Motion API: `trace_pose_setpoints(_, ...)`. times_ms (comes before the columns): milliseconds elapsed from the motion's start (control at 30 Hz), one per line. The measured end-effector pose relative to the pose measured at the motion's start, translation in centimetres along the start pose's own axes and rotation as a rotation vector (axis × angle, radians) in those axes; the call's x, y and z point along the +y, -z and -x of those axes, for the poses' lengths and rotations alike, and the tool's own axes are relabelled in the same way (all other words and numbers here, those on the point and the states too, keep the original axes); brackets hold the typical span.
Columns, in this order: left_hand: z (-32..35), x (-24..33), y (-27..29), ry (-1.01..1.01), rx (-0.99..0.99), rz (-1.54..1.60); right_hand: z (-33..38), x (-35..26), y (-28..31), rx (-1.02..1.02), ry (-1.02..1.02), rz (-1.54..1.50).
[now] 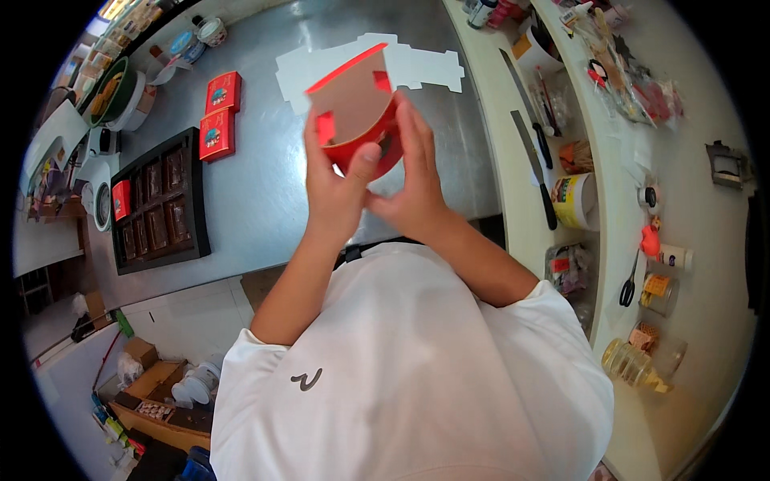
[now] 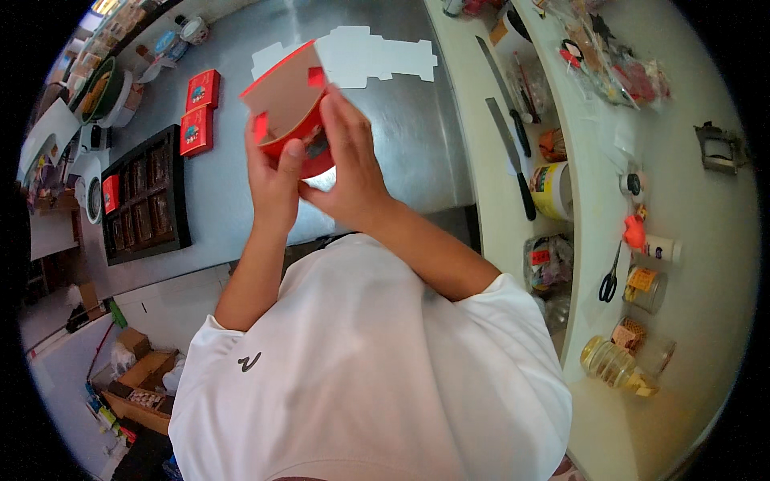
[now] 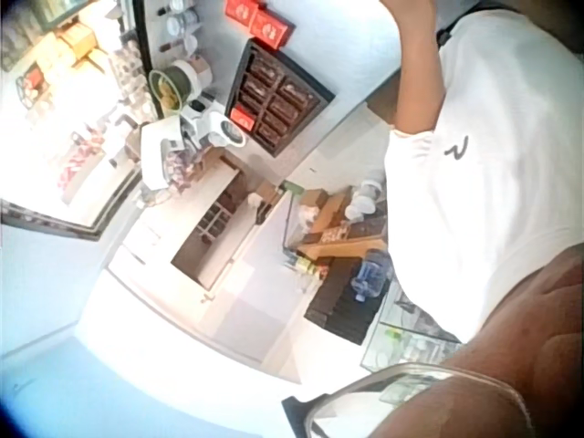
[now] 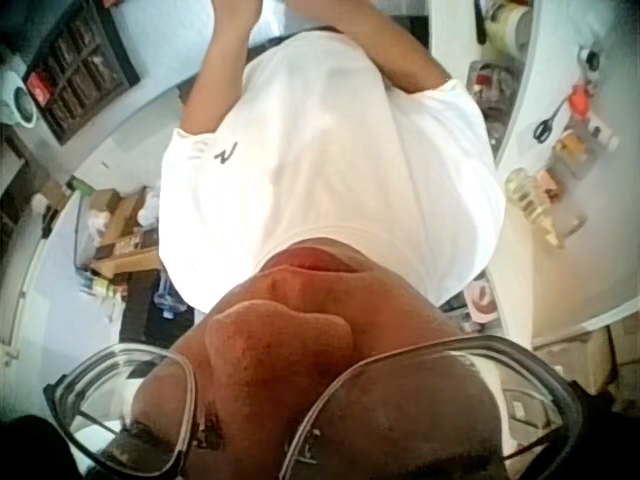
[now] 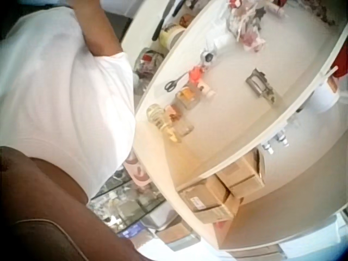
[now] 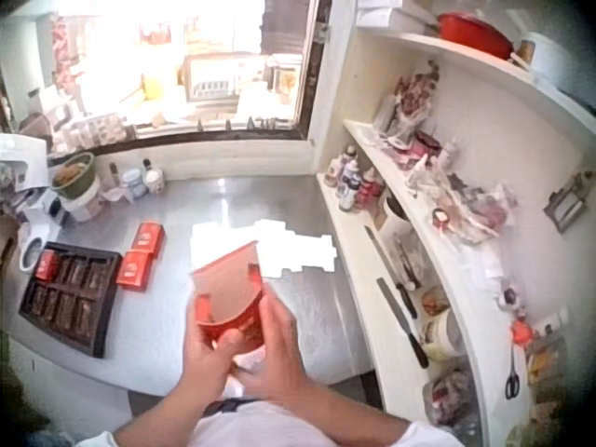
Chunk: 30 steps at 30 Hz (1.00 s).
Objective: The person assembles small red boxes by folding flat white cardboard templates on a stainless steel counter. They fold the templates into box shapes, insert the red printed covers, and place the finished boxes into a black tray. The process is repeated for multiple units throughout the clip.
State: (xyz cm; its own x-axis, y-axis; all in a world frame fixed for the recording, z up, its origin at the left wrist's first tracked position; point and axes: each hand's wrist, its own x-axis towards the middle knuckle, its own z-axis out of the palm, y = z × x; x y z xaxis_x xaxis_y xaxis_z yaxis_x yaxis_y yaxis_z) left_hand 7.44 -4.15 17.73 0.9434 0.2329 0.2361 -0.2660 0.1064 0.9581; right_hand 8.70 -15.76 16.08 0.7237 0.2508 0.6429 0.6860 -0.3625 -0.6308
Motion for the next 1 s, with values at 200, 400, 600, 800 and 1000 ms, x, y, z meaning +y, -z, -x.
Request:
trace_pose_setpoints(200,-0.5,0.7,2.8,0.147,-0.119,0.070,-5.8,0.2,4.9,0.027,-0.153,-0.415)
trace_pose_setpoints(400,-1.1,1.1,2.4,0.056,-0.114,-0.030,-7.6,-2.2,4.5,-0.356,-0.380,-0.491)
trace_pose_setpoints(600,-0.9,1.1,2.4,0.156,-0.099,0.027,-6.3,-1.6,3.1,-0.266,-0.321,-0.509)
trace_pose_setpoints(800,-0.8,1.6,2.2,0.143,-0.067,-0.035,-5.7,-0.6,3.6,-0.317,-0.150,-0.389)
trace_pose_setpoints(1000,-0.9,0.6,2.3,-0.080,-0.116,-0.039,-5.4,0.3,4.9,-0.435,-0.229,-0.390)
